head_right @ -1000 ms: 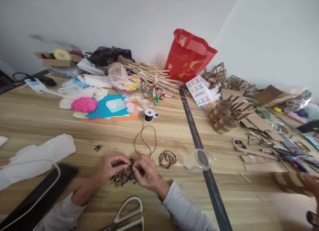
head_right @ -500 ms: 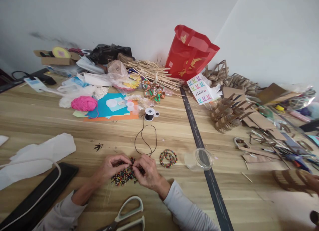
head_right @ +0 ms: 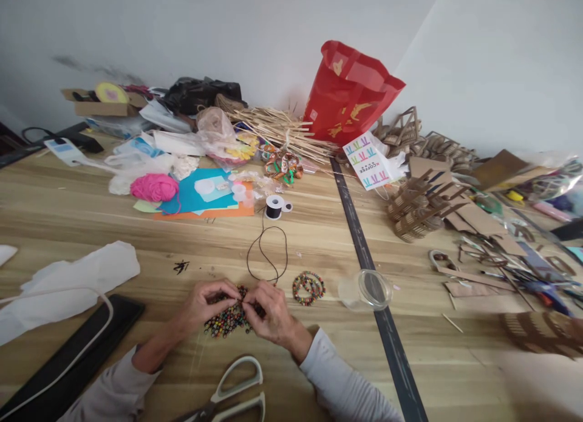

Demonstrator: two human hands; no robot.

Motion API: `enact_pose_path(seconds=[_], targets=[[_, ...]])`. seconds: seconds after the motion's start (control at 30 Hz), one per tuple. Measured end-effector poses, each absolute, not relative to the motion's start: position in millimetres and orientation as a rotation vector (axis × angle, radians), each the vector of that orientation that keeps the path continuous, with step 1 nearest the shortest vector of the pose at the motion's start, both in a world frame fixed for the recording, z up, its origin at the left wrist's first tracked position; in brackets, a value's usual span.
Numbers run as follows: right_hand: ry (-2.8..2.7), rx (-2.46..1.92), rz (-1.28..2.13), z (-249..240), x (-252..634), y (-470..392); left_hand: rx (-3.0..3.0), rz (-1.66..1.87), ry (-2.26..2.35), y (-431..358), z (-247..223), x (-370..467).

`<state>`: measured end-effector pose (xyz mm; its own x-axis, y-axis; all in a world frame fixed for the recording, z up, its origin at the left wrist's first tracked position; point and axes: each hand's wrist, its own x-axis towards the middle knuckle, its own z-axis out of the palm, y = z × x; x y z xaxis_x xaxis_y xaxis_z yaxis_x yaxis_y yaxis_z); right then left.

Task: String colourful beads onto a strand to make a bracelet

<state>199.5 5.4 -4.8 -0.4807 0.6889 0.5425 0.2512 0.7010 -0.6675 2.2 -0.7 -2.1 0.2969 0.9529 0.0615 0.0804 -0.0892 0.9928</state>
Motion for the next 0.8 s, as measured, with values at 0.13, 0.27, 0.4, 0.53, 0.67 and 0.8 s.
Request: enact_pose_path(seconds=[0.13, 0.27, 0.4, 0.53, 0.67, 0.8], targets=[[-2.064, -0.717, 0.654, -4.0, 199.8, 5.5, 1.462, 0.998, 1.021, -1.0, -0.1, 2.3], [-2.065, -0.714, 0.662, -3.4, 199.8, 5.5, 1.472, 0.996, 1.025, -1.1, -0.1, 2.1], [-2.061, -0.708, 0.654, -3.8, 199.6, 5.6, 1.499, 1.000, 1.025, -1.4, 0.3, 2.6], [-2.054, -0.706, 0.643, -6.1, 199.3, 6.1, 1.539, 1.003, 1.020, -1.7, 0.5, 3.3], [-2.049, -0.716, 0.641, -7.7, 199.3, 6.6, 1.562, 0.998, 1.031, -1.8, -1.2, 3.3], [-2.057, -0.718, 0.663, -6.1, 199.6, 6.8, 1.561, 0.992, 1.035, -1.8, -3.7, 2.8]])
